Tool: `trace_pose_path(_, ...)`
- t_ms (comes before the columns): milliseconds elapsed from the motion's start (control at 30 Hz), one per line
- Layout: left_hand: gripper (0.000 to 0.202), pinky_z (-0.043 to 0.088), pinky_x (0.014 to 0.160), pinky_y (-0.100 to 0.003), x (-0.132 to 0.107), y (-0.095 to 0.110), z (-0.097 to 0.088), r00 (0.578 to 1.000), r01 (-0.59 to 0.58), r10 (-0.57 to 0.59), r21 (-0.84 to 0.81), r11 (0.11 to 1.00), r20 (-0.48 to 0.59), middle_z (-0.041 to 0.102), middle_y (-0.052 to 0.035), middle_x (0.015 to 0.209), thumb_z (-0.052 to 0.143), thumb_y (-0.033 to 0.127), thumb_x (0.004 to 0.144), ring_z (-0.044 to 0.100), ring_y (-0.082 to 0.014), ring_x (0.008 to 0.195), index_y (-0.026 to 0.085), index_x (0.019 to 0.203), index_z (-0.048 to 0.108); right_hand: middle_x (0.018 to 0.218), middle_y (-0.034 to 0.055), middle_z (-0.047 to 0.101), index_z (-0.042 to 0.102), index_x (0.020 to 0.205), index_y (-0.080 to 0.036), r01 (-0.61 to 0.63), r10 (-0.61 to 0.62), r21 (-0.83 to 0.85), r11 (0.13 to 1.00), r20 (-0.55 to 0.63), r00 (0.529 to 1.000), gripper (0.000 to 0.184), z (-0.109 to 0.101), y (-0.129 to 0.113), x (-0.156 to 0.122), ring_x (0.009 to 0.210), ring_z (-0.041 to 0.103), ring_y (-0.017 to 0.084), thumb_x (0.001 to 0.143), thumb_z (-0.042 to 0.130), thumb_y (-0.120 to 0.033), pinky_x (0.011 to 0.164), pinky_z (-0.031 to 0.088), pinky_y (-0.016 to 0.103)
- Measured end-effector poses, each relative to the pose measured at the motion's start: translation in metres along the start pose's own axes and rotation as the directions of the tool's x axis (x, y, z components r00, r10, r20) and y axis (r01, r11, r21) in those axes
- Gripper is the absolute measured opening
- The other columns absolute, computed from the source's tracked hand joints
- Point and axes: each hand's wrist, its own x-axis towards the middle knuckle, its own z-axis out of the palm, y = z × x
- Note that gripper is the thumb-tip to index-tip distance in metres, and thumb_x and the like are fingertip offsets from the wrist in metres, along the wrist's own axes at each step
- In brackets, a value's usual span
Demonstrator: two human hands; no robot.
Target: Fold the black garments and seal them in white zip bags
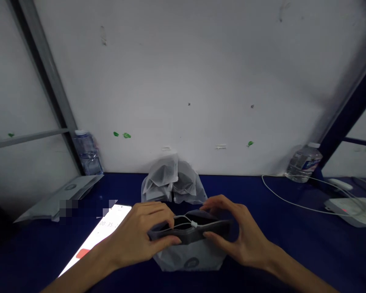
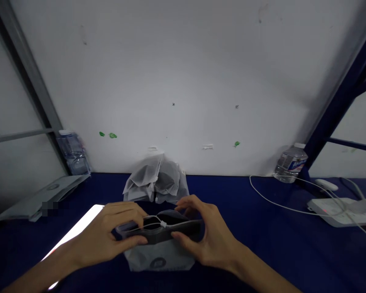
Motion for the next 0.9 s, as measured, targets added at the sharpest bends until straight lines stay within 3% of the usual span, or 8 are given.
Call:
trace_pose_path(67, 0.017, 0.054, 0.071, -0.032, -0.001, 0.001, -0.001, 1.000, 0.025, -0.024, 0.019, 1.000, -0.009, 0.070, 0.0013, 0.089, 0.074, 0.031, 0.084, 0.066, -0.0170, 0.079, 0.023, 0.092, 0.061, 0.101, 0.0038, 0.074, 0.063, 0.118, -0.023, -0.023, 0.025, -0.028, 0.999, 0.053, 0.998, 0.043, 0.000, 0.000, -0.001, 0.086, 0.070, 0.022, 0.078, 0.076, -0.032, 0.075, 0.057, 0.036)
trace_pose_path(133, 0.023, 0.055, 0.071, -0.033, -0.001, 0.003, -0.002, 0.999, 0.035, -0.034, 0.025, 0.999, -0.019, 0.069, 0.0008, 0.092, 0.074, 0.029, 0.083, 0.066, -0.0177, 0.081, 0.024, 0.101, 0.060, 0.097, 0.0030, 0.076, 0.068, 0.112, -0.025, -0.016, 0.018, -0.028, 0.999, 0.069, 0.997, 0.033, 0.003, 0.002, -0.001, 0.083, 0.072, 0.022, 0.081, 0.075, -0.034, 0.070, 0.058, 0.033)
trace_pose_path(300, 0.024, 0.056, 0.079, -0.032, -0.002, 0.008, 0.002, 0.996, -0.070, 0.072, 0.052, 0.996, -0.049, 0.068, -0.0019, 0.104, 0.065, 0.018, 0.087, 0.066, -0.0174, 0.093, 0.024, 0.110, 0.059, 0.086, 0.0020, 0.079, 0.073, 0.103, -0.023, 0.087, -0.086, 0.012, 0.996, -0.084, 0.993, 0.028, 0.022, 0.006, -0.005, 0.069, 0.073, 0.018, 0.080, 0.080, -0.037, 0.063, 0.057, 0.029)
trace_pose_path(500, 0.025, 0.056, 0.081, -0.036, -0.004, 0.007, 0.010, 0.968, -0.200, 0.224, 0.197, 0.960, -0.110, 0.067, -0.0061, 0.109, 0.063, 0.017, 0.093, 0.065, -0.0199, 0.096, 0.023, 0.117, 0.061, 0.082, 0.0015, 0.077, 0.064, 0.119, -0.022, 0.266, -0.273, -0.065, 0.962, -0.167, 0.947, 0.033, 0.036, 0.003, -0.011, 0.064, 0.068, 0.015, 0.089, 0.073, -0.029, 0.060, 0.053, 0.029)
trace_pose_path(667, 0.016, 0.055, 0.074, -0.033, -0.004, 0.012, 0.010, 0.964, -0.205, 0.230, 0.182, 0.962, -0.131, 0.066, -0.0048, 0.103, 0.060, 0.013, 0.094, 0.064, -0.0178, 0.088, 0.021, 0.106, 0.064, 0.086, 0.0019, 0.077, 0.058, 0.125, -0.019, 0.342, -0.362, -0.157, 0.926, -0.117, 0.925, 0.034, 0.035, -0.001, -0.013, 0.065, 0.069, 0.014, 0.093, 0.068, -0.025, 0.060, 0.050, 0.029)
trace_pose_path(900, 0.016, 0.051, 0.067, -0.032, 0.000, 0.021, 0.007, 0.966, -0.220, 0.245, 0.231, 0.948, -0.086, 0.066, -0.0045, 0.090, 0.048, 0.008, 0.098, 0.061, -0.0177, 0.079, 0.016, 0.094, 0.061, 0.092, 0.0029, 0.077, 0.056, 0.125, -0.017, 0.354, -0.380, -0.231, 0.906, -0.082, 0.921, 0.034, 0.037, -0.003, -0.016, 0.072, 0.071, 0.015, 0.094, 0.067, -0.025, 0.063, 0.051, 0.030)
